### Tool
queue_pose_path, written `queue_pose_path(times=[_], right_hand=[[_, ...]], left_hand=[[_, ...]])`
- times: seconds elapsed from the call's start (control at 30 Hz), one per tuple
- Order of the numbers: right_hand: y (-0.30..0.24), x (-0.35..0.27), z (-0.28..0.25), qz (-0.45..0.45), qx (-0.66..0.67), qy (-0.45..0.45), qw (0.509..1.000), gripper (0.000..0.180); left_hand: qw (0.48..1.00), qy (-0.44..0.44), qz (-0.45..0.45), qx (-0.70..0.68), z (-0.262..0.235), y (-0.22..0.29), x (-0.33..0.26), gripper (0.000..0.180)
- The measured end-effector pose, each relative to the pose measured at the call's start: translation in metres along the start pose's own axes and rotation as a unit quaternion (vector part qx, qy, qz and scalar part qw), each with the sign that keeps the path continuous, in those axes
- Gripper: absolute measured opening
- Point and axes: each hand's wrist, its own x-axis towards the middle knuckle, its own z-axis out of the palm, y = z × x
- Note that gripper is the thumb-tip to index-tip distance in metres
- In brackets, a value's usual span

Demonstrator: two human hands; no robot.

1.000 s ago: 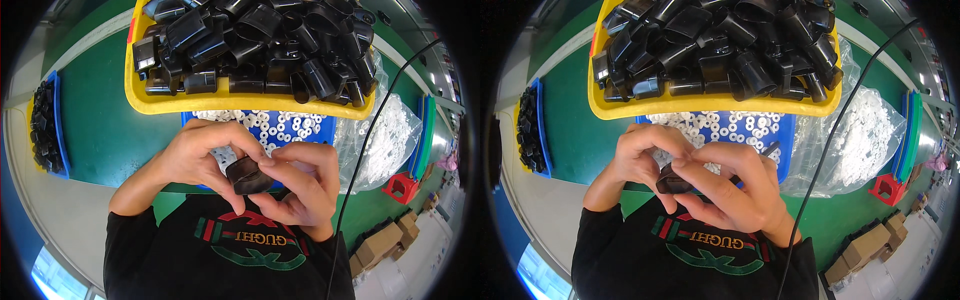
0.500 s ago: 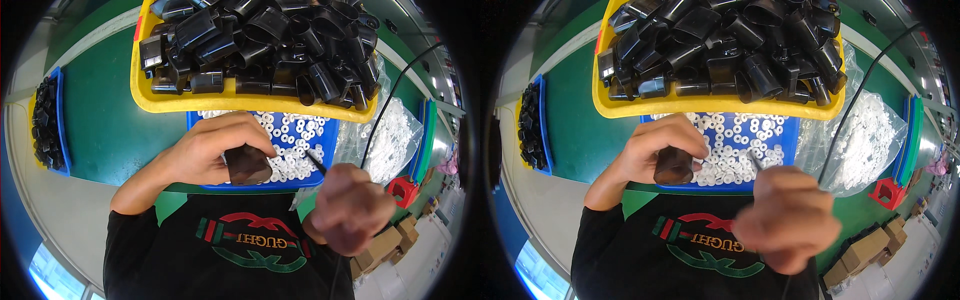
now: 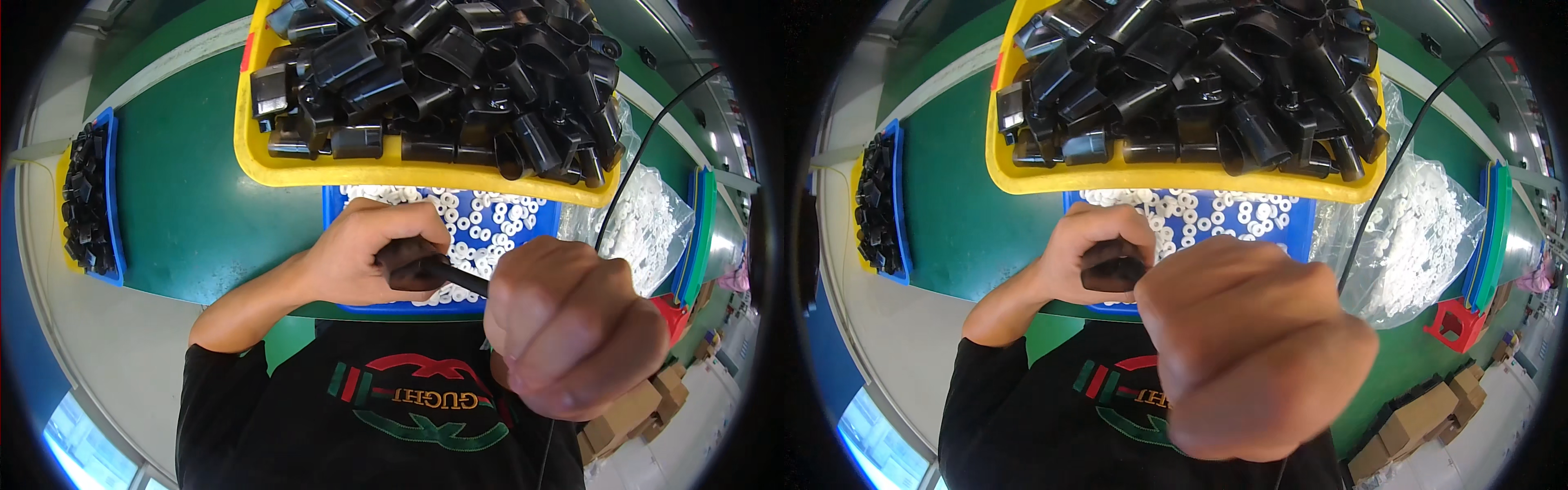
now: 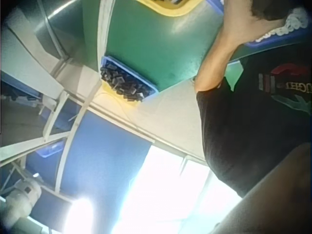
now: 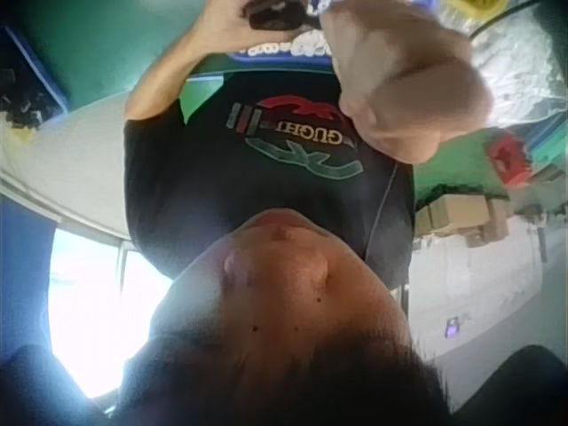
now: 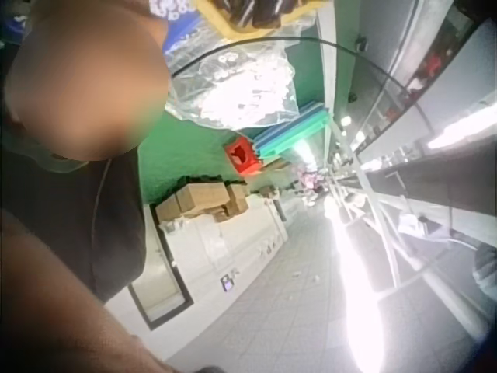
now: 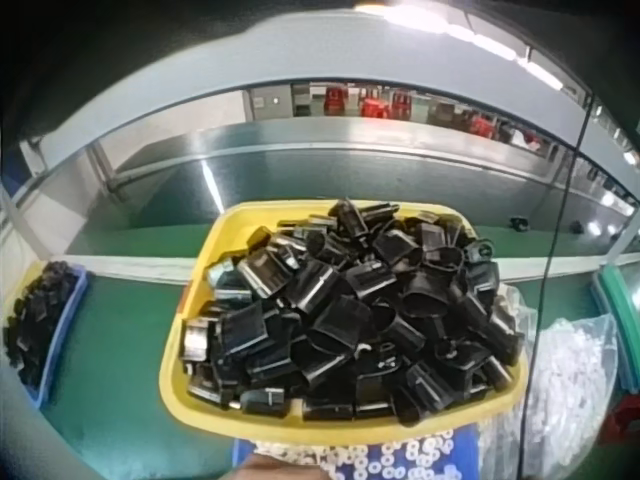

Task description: The person repeatedly picks up black plastic components from a yellow bin and small white washers from a blue tray. They insert the washers into the plastic components by hand and place the assembled units back into the yellow bin. The process is repetitive and performed one unit at a time.

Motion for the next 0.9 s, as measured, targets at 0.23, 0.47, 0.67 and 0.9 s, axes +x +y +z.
queue_pose_path(times=[0.23,0.47,0.67,0.9], right_hand=[[0.015,-0.006,0.011,-0.003,-0.025,0.01,1.0,0.016],[0.017,-0.007,0.021,-0.004,0.004,0.053,0.999,0.011],[0.017,-0.01,0.023,0.005,0.0,0.071,0.997,0.011],[0.032,-0.02,0.022,0.021,-0.029,0.097,0.995,0.021]], left_hand=[[0.998,0.033,0.047,0.006,0.007,-0.001,0.003,0.036],[0.999,0.023,0.033,0.011,0.008,-0.002,0.001,0.034],[0.999,0.024,0.034,-0.004,0.009,0.001,0.002,0.035],[0.999,-0.005,0.009,0.043,0.005,0.003,0.002,0.032]])
